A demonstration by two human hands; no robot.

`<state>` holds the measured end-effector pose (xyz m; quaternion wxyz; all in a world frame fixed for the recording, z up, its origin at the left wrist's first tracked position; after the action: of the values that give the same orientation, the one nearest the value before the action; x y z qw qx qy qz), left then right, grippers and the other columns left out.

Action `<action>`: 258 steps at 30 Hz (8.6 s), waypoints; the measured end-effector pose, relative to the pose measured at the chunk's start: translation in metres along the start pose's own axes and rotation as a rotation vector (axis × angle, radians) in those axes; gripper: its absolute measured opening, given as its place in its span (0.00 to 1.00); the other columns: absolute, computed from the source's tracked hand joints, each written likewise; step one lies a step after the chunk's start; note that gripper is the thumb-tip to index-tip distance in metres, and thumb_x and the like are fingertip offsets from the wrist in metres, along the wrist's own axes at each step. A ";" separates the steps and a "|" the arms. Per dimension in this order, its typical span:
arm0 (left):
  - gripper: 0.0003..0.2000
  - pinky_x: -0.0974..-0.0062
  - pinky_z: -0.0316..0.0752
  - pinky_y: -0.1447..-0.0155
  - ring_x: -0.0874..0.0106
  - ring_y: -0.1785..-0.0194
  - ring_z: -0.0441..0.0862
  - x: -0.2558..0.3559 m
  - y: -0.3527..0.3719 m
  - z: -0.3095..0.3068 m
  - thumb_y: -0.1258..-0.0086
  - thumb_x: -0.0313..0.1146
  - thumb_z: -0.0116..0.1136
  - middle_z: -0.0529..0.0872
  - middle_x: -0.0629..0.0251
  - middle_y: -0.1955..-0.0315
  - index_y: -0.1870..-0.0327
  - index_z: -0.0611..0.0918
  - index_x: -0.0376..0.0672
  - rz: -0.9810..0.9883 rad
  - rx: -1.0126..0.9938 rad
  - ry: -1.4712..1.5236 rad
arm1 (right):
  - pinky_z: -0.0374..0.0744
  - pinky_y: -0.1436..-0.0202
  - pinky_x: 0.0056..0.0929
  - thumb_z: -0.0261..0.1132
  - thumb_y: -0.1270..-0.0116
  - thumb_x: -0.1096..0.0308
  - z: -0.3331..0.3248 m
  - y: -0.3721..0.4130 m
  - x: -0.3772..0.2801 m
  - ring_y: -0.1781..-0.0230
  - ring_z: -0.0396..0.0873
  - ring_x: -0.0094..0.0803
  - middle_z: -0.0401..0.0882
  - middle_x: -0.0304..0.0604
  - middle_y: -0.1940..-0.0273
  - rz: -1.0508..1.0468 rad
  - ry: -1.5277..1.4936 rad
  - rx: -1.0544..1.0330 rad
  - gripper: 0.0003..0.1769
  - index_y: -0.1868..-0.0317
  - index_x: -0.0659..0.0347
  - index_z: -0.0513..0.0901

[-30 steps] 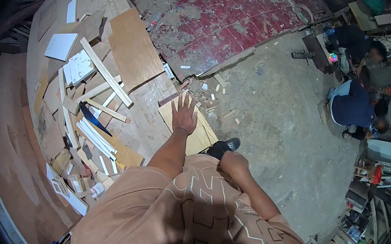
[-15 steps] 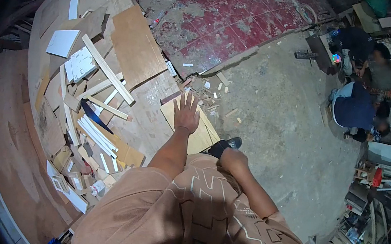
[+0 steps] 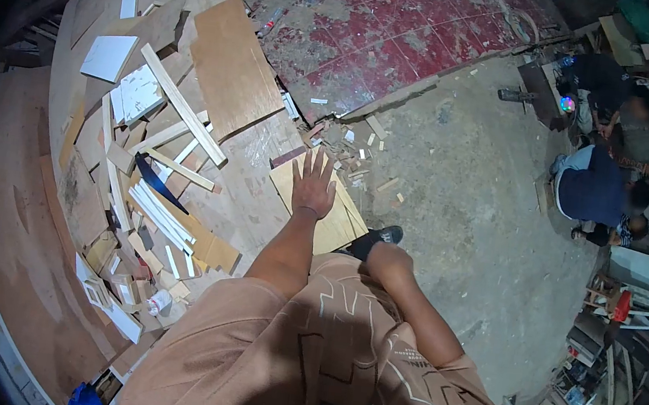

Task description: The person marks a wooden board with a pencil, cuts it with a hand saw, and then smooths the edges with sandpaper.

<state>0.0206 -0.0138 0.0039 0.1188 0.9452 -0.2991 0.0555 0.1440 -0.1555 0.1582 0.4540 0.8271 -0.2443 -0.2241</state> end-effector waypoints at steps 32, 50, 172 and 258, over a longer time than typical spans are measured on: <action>0.30 0.44 0.33 0.21 0.56 0.19 0.43 -0.001 0.000 0.000 0.30 0.44 0.48 0.51 0.61 0.21 0.25 0.64 0.52 0.007 0.064 0.083 | 0.83 0.52 0.47 0.59 0.36 0.69 0.028 -0.042 -0.003 0.52 0.85 0.54 0.85 0.59 0.54 -0.089 0.071 -0.029 0.14 0.56 0.68 0.86; 0.31 0.45 0.34 0.20 0.58 0.19 0.42 -0.001 0.000 0.002 0.29 0.46 0.48 0.50 0.64 0.21 0.24 0.61 0.57 0.009 0.035 0.045 | 0.82 0.48 0.46 0.59 0.38 0.69 0.038 -0.085 -0.006 0.49 0.84 0.54 0.83 0.62 0.52 -0.114 -0.024 0.014 0.15 0.56 0.68 0.86; 0.36 0.43 0.33 0.21 0.53 0.19 0.39 0.000 -0.002 0.003 0.28 0.51 0.46 0.45 0.54 0.21 0.22 0.55 0.49 -0.036 0.008 -0.011 | 0.84 0.57 0.49 0.53 0.33 0.68 0.075 -0.102 0.003 0.60 0.87 0.55 0.86 0.58 0.62 -0.081 -0.112 0.265 0.14 0.59 0.65 0.84; 0.34 0.45 0.32 0.21 0.54 0.19 0.38 -0.001 -0.002 0.002 0.27 0.51 0.44 0.45 0.55 0.21 0.22 0.56 0.49 -0.040 -0.004 -0.018 | 0.85 0.62 0.47 0.54 0.33 0.69 0.016 -0.017 0.003 0.62 0.87 0.52 0.86 0.59 0.63 -0.127 0.036 0.322 0.13 0.59 0.67 0.83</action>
<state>0.0212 -0.0126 0.0012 0.1189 0.9512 -0.2812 0.0441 0.1398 -0.1595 0.1351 0.3050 0.9067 -0.2159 -0.1955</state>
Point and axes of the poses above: each hand's wrist, its own y-axis away from the middle knuckle, its own z-axis out of the palm, x = y × z, the point moved 2 cm from there along -y, towards the middle knuckle
